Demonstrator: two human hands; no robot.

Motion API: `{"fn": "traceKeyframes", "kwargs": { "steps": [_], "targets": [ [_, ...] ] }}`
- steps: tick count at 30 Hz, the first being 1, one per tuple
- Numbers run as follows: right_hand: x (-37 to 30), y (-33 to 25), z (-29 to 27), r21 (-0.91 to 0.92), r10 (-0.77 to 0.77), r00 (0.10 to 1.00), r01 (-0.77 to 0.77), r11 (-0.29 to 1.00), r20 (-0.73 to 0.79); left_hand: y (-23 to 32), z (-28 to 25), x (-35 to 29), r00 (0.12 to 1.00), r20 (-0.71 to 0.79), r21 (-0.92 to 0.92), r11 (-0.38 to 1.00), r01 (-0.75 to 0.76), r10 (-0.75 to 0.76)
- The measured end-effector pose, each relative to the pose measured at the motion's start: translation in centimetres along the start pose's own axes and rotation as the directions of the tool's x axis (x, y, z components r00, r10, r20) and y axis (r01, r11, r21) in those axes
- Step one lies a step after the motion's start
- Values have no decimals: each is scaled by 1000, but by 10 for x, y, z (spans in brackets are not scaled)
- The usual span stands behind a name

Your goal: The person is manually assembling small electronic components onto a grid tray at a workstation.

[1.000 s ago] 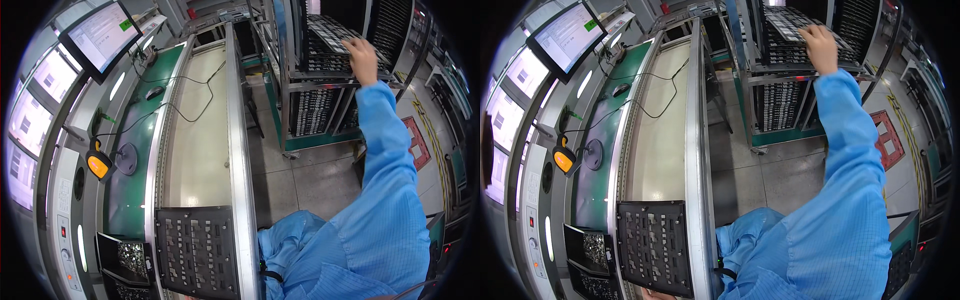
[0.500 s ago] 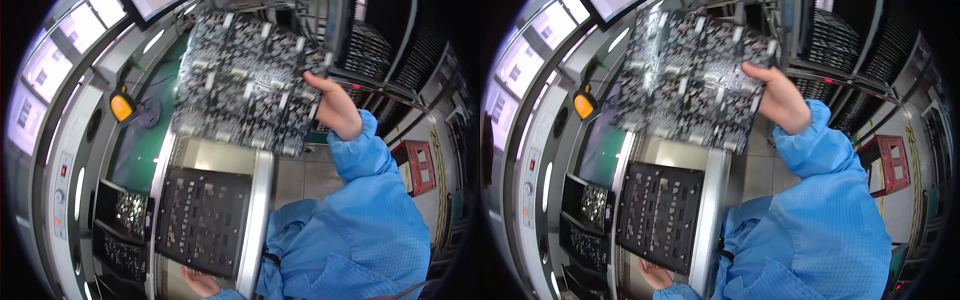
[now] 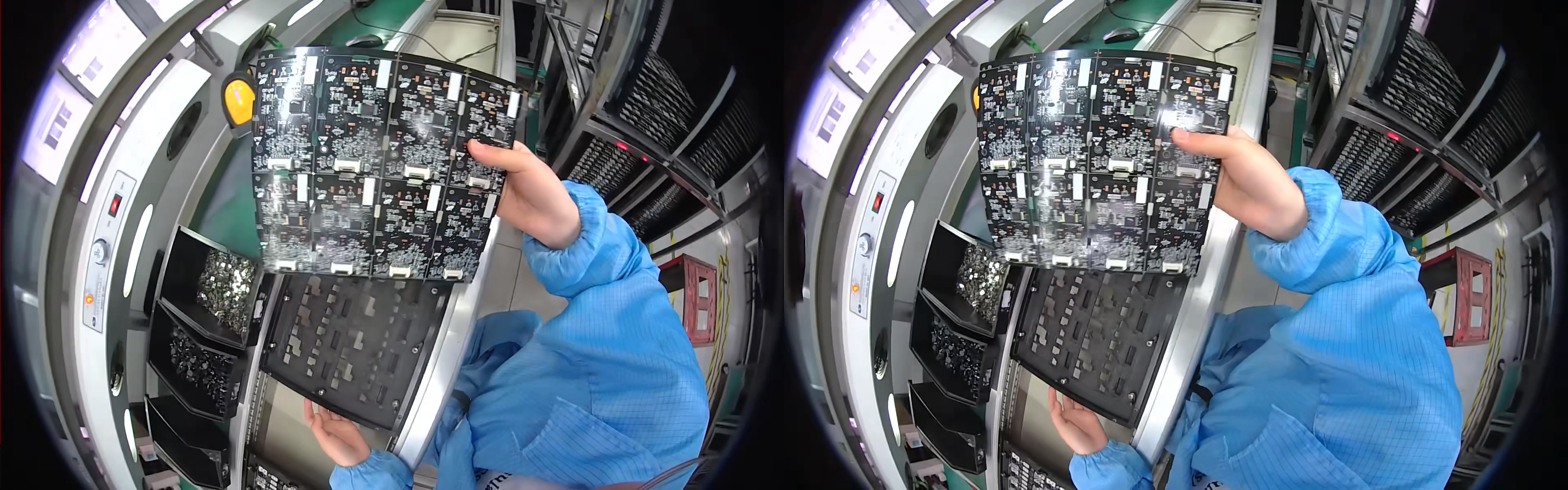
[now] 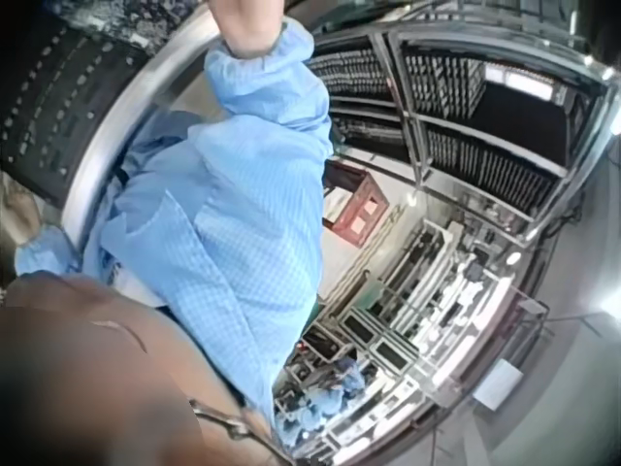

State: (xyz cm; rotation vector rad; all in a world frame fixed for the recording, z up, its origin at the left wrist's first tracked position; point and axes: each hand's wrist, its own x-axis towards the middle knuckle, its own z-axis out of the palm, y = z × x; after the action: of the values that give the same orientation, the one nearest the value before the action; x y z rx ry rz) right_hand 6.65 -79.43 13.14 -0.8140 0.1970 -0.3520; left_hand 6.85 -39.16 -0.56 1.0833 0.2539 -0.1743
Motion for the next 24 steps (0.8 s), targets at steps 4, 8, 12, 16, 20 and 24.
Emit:
{"fn": "traceKeyframes", "kwargs": {
  "steps": [4, 8, 12, 16, 20, 24],
  "targets": [
    [7, 19, -6, -599, -346, 913, 403, 692, 216, -6, 6, -3, 1000, -20, -124, 992, 2, -5],
    [42, 41, -12, -226, -233, 183, 959, -172, 955, -9, 10, -2, 998, -21, -143, 988, -56, 54],
    [70, 70, 0, -61, -98, 34, 957, -284, 995, -10, 15, -5, 997, -14, -166, 983, -74, 73],
    [101, 87, 9, -121, -126, 95, 967, -225, 988, -12, 23, -4, 998, 29, -142, 988, -55, 60],
    [119, 97, 14, -147, -125, 118, 953, -264, 985, -14, 23, -1, 996, 84, -145, 989, -4, 16],
    [124, 97, 13, -188, -136, 157, 949, -252, 978, -14, 25, 2, 993, 119, -115, 993, 22, -8]
  ]
}}
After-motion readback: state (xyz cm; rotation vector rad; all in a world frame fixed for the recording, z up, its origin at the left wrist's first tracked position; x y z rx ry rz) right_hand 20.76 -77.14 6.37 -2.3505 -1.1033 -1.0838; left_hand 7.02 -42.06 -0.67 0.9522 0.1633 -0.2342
